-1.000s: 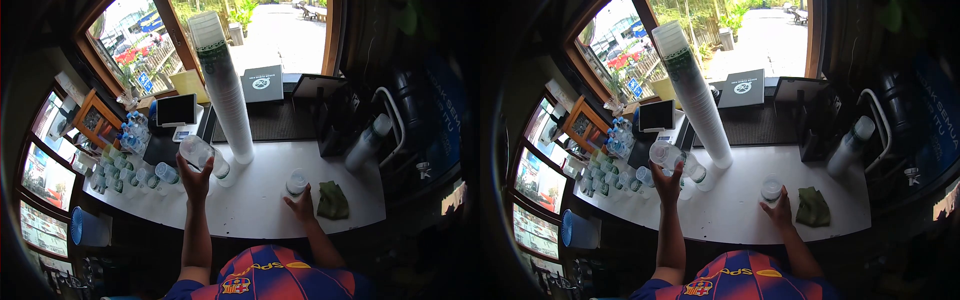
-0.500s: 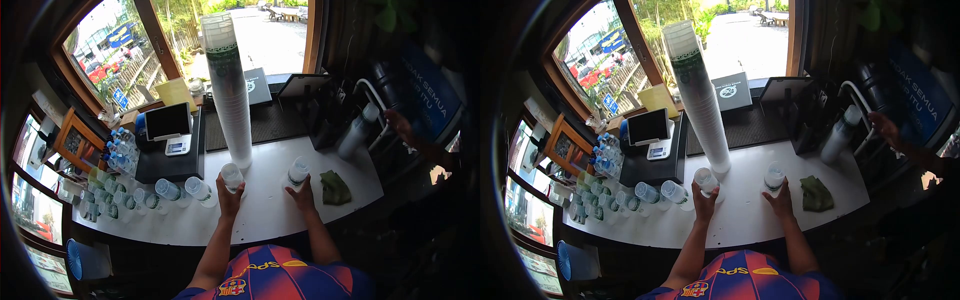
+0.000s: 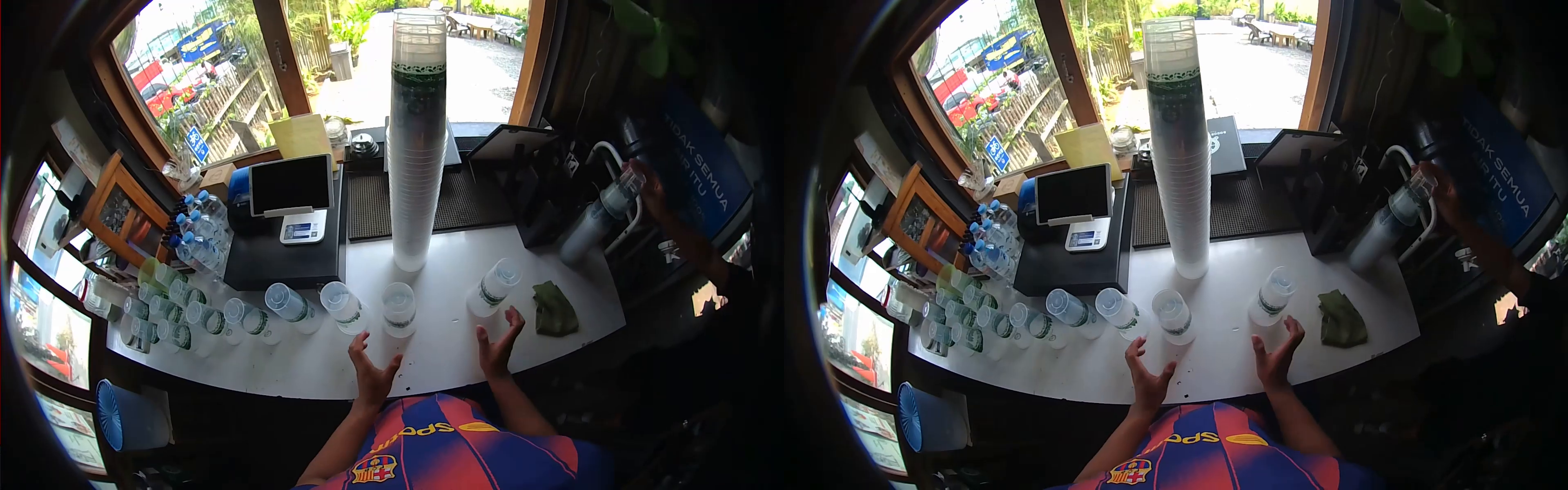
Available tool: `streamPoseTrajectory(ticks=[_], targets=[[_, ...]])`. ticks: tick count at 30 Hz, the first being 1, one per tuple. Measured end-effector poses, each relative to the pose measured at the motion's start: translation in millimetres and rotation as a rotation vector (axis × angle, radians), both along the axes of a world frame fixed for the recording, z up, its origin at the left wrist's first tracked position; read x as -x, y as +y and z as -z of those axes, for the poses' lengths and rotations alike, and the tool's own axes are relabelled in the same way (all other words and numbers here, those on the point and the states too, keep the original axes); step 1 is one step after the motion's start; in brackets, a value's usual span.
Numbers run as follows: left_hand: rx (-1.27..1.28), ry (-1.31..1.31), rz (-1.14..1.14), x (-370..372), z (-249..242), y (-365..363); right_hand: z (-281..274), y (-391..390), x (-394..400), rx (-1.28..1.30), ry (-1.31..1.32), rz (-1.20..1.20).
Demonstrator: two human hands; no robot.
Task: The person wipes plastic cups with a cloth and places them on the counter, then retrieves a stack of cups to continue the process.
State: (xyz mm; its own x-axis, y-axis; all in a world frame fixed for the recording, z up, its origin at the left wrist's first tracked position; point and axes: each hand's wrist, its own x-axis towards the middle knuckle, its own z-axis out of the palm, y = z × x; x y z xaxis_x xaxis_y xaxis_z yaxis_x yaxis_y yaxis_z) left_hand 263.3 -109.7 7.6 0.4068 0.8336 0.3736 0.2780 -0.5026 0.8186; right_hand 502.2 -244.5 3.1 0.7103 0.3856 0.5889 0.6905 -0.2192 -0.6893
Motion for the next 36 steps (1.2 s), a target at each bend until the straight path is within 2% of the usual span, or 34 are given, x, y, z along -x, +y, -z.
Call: streamPoseTrajectory(ticks=[2,4,6,8,10,12,14,16,18,20,22,24,25,28,29,30,32,36], targets=[[-0.074,-0.055,-0.118,19.1,15.4,6.9,-9.1,6.1,14.2,-0.053,-0.012,-0.332],[-0.122,-0.091,-0.218,20.9,5.6,25.1,-38.9,38.7,16.0,-0.102,-0.015,-0.503],[-0.152,-0.129,-0.203,13.5,-4.5,46.2,-59.9,75.0,13.4,-0.094,0.254,-0.752],[-0.131,-0.126,-0.179,5.5,-9.3,64.2,-60.5,96.3,11.7,0.181,0.244,-0.891],[-0.074,-0.12,-0.158,1.2,-5.9,73.9,-38.6,110.9,22.1,0.321,0.297,-0.936],[0.022,-0.096,-0.141,3.9,-1.6,77.6,-31.6,115.2,30.7,0.415,0.339,-0.906],[-0.067,-0.105,-0.177,10.9,-2.1,74.1,-19.9,119.0,35.5,0.524,0.4,-0.867],[-0.18,-0.099,-0.201,25.1,2.1,68.0,-8.7,119.1,41.8,0.425,0.373,-0.816],[-0.381,-0.088,-0.346,43.1,0.4,69.2,-3.1,119.5,42.8,0.387,0.4,-0.802],[-0.476,-0.113,-0.511,57.4,-16.9,87.5,-6.8,118.9,41.1,0.465,0.38,-0.717],[-0.391,-0.16,-0.547,68.2,-39.4,111.6,-12.9,119.1,42.2,0.487,0.367,-0.655],[-0.323,-0.118,-0.442,75.0,-54.3,131.2,-21.4,120.2,41.4,0.451,0.356,-0.6],[-0.279,-0.126,-0.416,75.7,-54.6,138.7,-27.7,121.9,38.7,0.42,0.444,-0.658],[-0.037,-0.117,-0.312,82.1,-36.3,147.9,-24.3,105.9,61.7,0.135,0.099,-0.383],[0.06,-0.11,-0.274,84.2,-30.1,148.7,-13.5,90.7,68.6,0.118,0.022,-0.432],[0.027,-0.11,-0.29,85.1,-24.8,146.6,-5.3,80.3,71.7,0.103,-0.057,-0.483],[-0.025,-0.096,-0.317,86.8,-14.2,135.7,-26.0,80.9,96.8,0.123,-0.026,-0.754],[-0.031,-0.156,-0.238,87.1,-9.8,118.5,-58.8,147.0,133.7,0.132,0.08,-0.722]])
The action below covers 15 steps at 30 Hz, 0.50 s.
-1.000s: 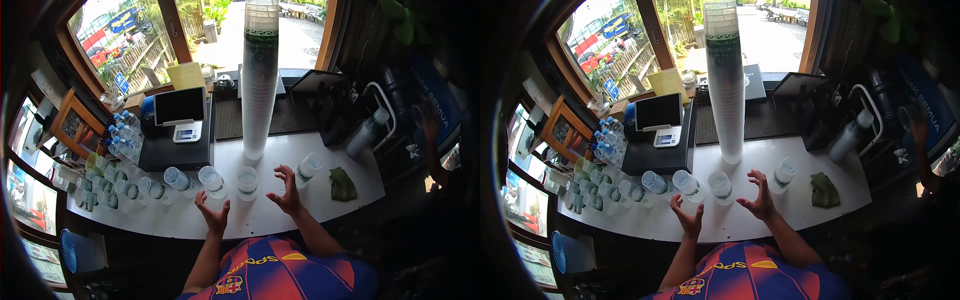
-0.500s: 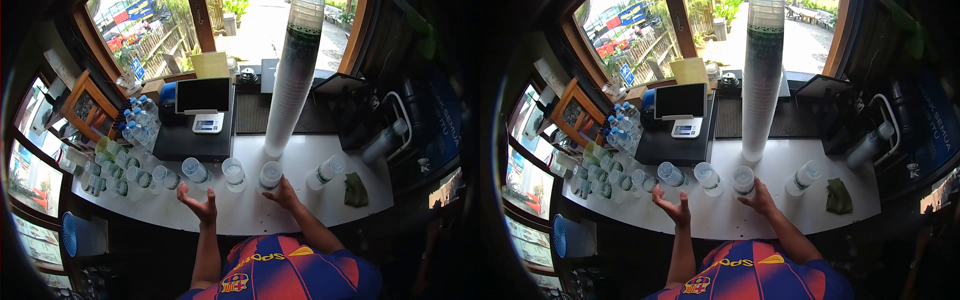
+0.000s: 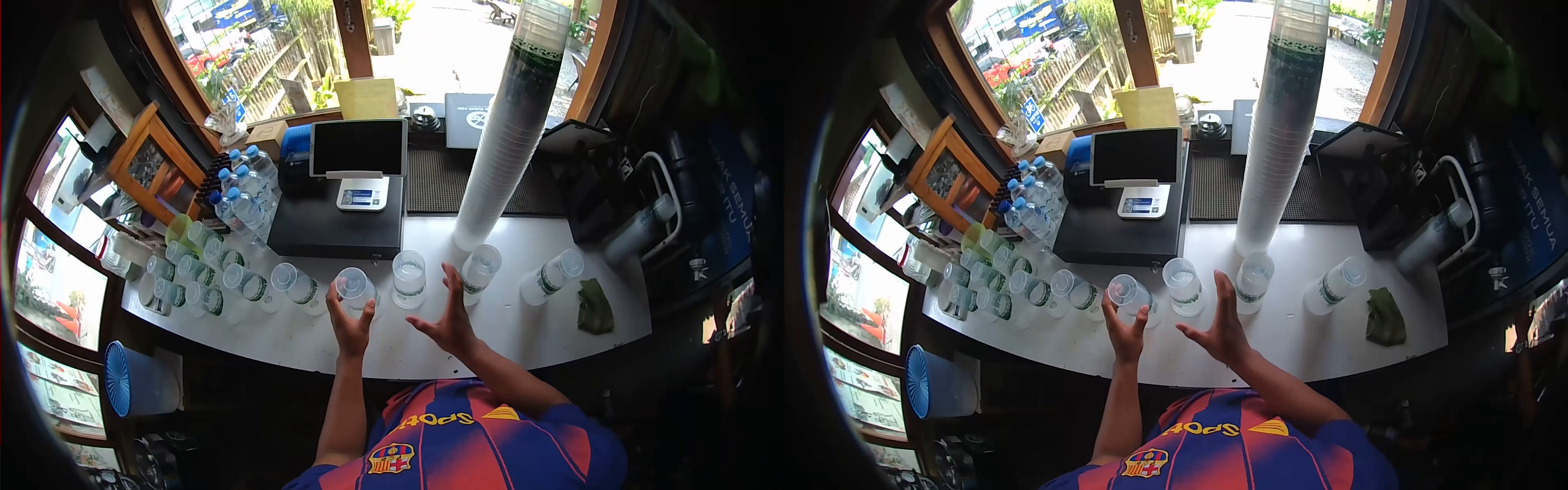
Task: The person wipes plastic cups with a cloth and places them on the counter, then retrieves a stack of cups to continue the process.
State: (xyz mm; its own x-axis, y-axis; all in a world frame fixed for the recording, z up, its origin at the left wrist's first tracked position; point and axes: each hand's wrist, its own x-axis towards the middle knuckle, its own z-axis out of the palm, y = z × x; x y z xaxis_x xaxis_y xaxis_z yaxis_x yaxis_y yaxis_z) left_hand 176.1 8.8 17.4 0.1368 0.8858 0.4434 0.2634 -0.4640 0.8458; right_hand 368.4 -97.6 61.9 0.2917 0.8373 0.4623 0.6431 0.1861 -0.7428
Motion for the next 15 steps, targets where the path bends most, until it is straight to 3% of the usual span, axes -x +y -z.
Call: streamPoseTrajectory(ticks=[2,5,9,12,15], targets=[[-0.018,0.036,0.02,6.0,-0.4,-3.4,7.5,29.7,8.3,-0.011,0.008,0.047],[-0.118,0.025,0.008,17.0,-9.7,-13.1,28.6,46.8,3.3,0.155,0.265,-0.076],[-0.347,0.016,-0.189,58.2,3.5,-15.7,-13.1,10.7,14.3,-0.06,0.191,0.045],[-0.275,0.03,-0.304,83.6,-0.2,3.5,-85.6,16.2,39.3,-0.283,0.407,-0.129],[-0.162,0.024,-0.253,92.9,-9.0,26.5,-93.4,38.6,58.7,-0.152,0.203,-0.144]])
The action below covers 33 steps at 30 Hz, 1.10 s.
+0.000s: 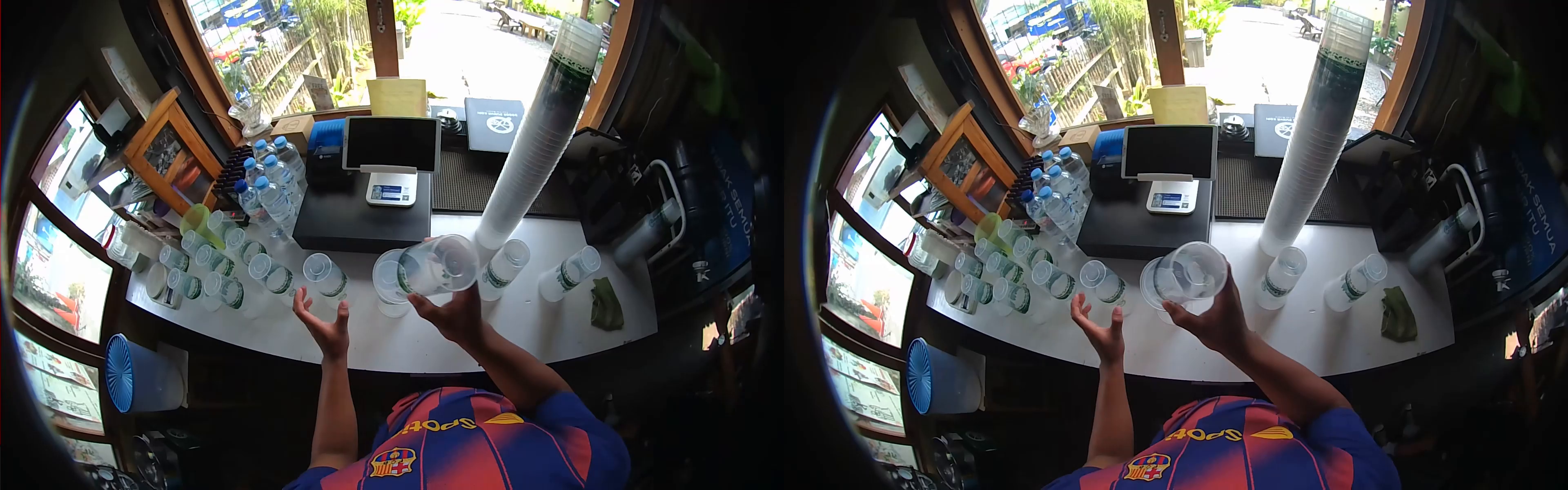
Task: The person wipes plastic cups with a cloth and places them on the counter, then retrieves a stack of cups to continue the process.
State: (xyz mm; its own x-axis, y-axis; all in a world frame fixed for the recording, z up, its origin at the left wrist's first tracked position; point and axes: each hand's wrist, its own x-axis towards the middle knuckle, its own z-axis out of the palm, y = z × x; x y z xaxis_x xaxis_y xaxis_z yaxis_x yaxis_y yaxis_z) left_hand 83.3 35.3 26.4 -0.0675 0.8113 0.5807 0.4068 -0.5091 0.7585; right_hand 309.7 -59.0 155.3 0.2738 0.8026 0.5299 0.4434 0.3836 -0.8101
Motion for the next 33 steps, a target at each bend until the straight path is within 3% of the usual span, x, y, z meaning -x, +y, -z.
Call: streamPoseTrajectory(ticks=[2,9,15,17,19,21,25,27,29,33], targets=[[0.057,0.005,0.047,7.1,1.9,13.7,3.9,17.0,18.8,0.056,-0.036,-0.04],[0.193,-0.042,0.272,11.6,18.6,32.1,97.3,30.1,31.7,0.212,-0.073,-0.083],[0.287,0.036,0.185,6.2,27.4,32.1,117.2,30.5,21.0,0.278,-0.072,-0.095],[0.239,0.001,0.147,6.2,38.7,30.9,104.8,14.1,18.5,0.233,-0.211,0.035],[0.214,-0.098,0.204,4.3,34.1,22.0,82.2,-10.5,1.4,0.139,-0.17,0.022],[0.098,0.026,0.088,6.9,29.9,5.8,57.5,-40.8,-27.7,-0.017,-0.118,0.038],[-0.136,0.062,-0.111,6.4,9.8,-38.0,1.9,-97.2,-123.9,-0.349,-0.172,0.402],[-0.245,0.091,-0.134,-3.7,-0.3,-54.3,-11.5,-120.2,-186.9,-0.377,-0.174,0.649],[-0.346,0.037,-0.026,-27.7,-25.1,-65.8,-20.2,-138.3,-244.9,-0.226,-0.106,0.804],[-0.366,-0.232,0.347,-118.0,-100.1,-70.2,-41.9,-128.0,-307.5,0.036,-0.172,0.612]])
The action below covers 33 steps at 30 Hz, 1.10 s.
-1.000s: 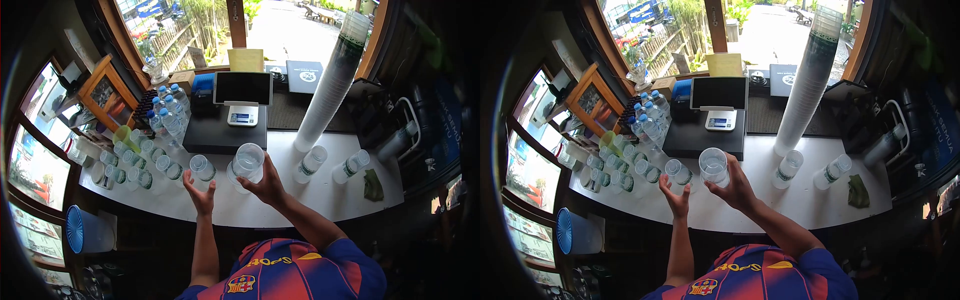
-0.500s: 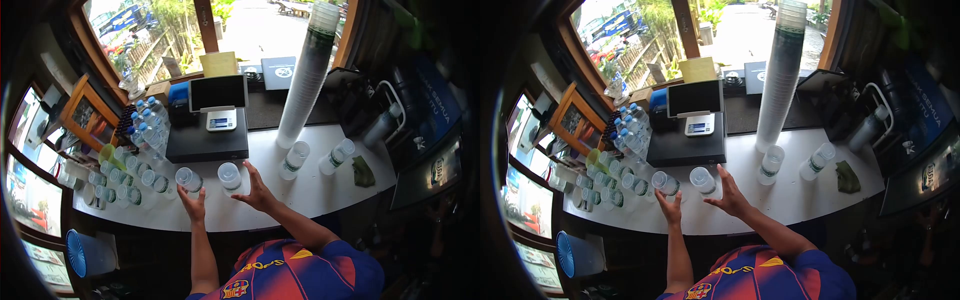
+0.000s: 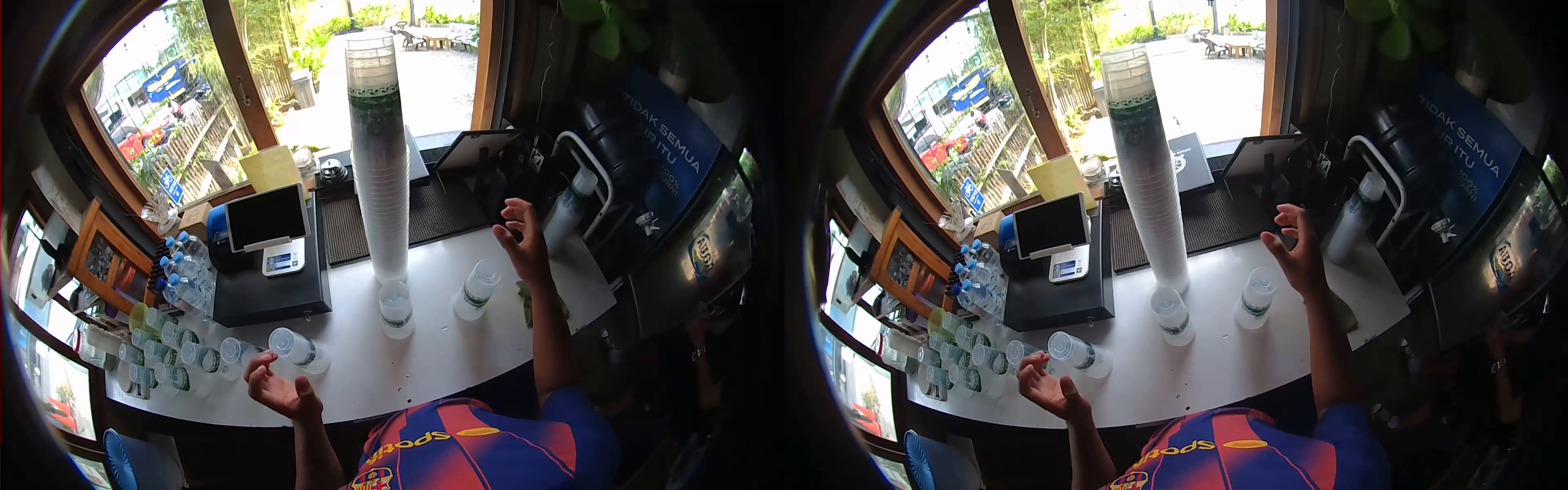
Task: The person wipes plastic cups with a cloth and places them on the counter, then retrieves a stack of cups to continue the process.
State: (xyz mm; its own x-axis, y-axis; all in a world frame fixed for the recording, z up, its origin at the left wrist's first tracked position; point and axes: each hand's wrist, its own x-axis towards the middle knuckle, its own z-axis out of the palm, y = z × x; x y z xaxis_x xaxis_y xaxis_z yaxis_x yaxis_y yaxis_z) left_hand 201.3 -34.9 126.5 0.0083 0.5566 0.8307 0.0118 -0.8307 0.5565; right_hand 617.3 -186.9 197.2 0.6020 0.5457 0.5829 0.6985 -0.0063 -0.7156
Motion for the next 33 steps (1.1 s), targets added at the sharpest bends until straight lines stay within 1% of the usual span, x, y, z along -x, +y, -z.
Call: streamPoseTrajectory(ticks=[1,3,4,5,8,10,11,12,14,16,17,18,20,23,24,26,27,29,32,33], targets=[[0.021,0.005,0.078,-29.2,-21.7,5.0,-2.1,13.5,-10.8,0.106,0.045,-0.099],[0.032,0.049,0.214,-83.7,-65.9,26.1,2.6,46.6,-29.9,0.332,-0.012,-0.312],[0.019,0.088,0.273,-108.7,-86.3,39.0,9.9,65.5,-39.8,0.479,0.047,-0.405],[-0.014,0.096,0.289,-131.3,-103.1,53.6,16.2,82.6,-48.8,0.578,0.069,-0.48],[-0.056,0.101,0.282,-193.9,-156.2,79.9,41.2,119.6,-75.4,0.896,0.076,-0.584],[0.007,0.113,0.263,-226.4,-185.8,84.9,49.7,128.6,-76.8,0.967,0.088,-0.629],[-0.014,0.103,0.258,-242.3,-190.9,93.7,53.7,133.1,-72.8,0.989,0.096,-0.635],[-0.023,0.153,0.247,-254.3,-190.3,106.4,67.5,143.8,-75.6,1.03,0.058,-0.696],[0.012,0.141,0.277,-275.4,-186.7,109.8,76.0,153.0,-67.2,1.026,-0.041,-0.816],[0.18,0.252,0.241,-281.7,-180.8,118.8,97.6,169.7,-63.1,0.955,-0.083,-0.91],[0.265,0.306,0.223,-283.9,-179.4,122.4,102.8,174.4,-61.2,0.952,-0.019,-0.935],[0.226,0.262,0.247,-284.4,-177.1,123.8,122.0,187.6,-62.9,0.912,-0.014,-0.985],[0.152,0.179,0.304,-283.6,-168.0,121.3,138.1,198.6,-57.7,0.858,0.054,-1.058],[0.146,0.116,0.401,-284.9,-163.6,121.8,153.0,201.9,-49.0,0.742,0.19,-1.212],[0.148,0.103,0.427,-283.8,-159.6,124.6,151.1,200.8,-45.8,0.722,0.221,-1.218],[0.239,0.092,0.51,-279.8,-152.3,127.5,142.1,194.9,-39.1,0.681,0.284,-1.224],[0.284,0.084,0.557,-279.6,-149.0,128.4,149.4,198.3,-40.1,0.676,0.271,-1.22],[0.295,0.032,0.588,-282.4,-143.9,129.3,168.0,204.2,-43.6,0.663,0.249,-1.203],[0.308,0.011,0.618,-290.8,-141.4,122.6,157.6,191.3,-49.1,0.697,0.306,-1.127],[0.309,0.017,0.626,-295.0,-139.7,123.7,165.5,189.0,-56.5,0.669,0.27,-1.11]])
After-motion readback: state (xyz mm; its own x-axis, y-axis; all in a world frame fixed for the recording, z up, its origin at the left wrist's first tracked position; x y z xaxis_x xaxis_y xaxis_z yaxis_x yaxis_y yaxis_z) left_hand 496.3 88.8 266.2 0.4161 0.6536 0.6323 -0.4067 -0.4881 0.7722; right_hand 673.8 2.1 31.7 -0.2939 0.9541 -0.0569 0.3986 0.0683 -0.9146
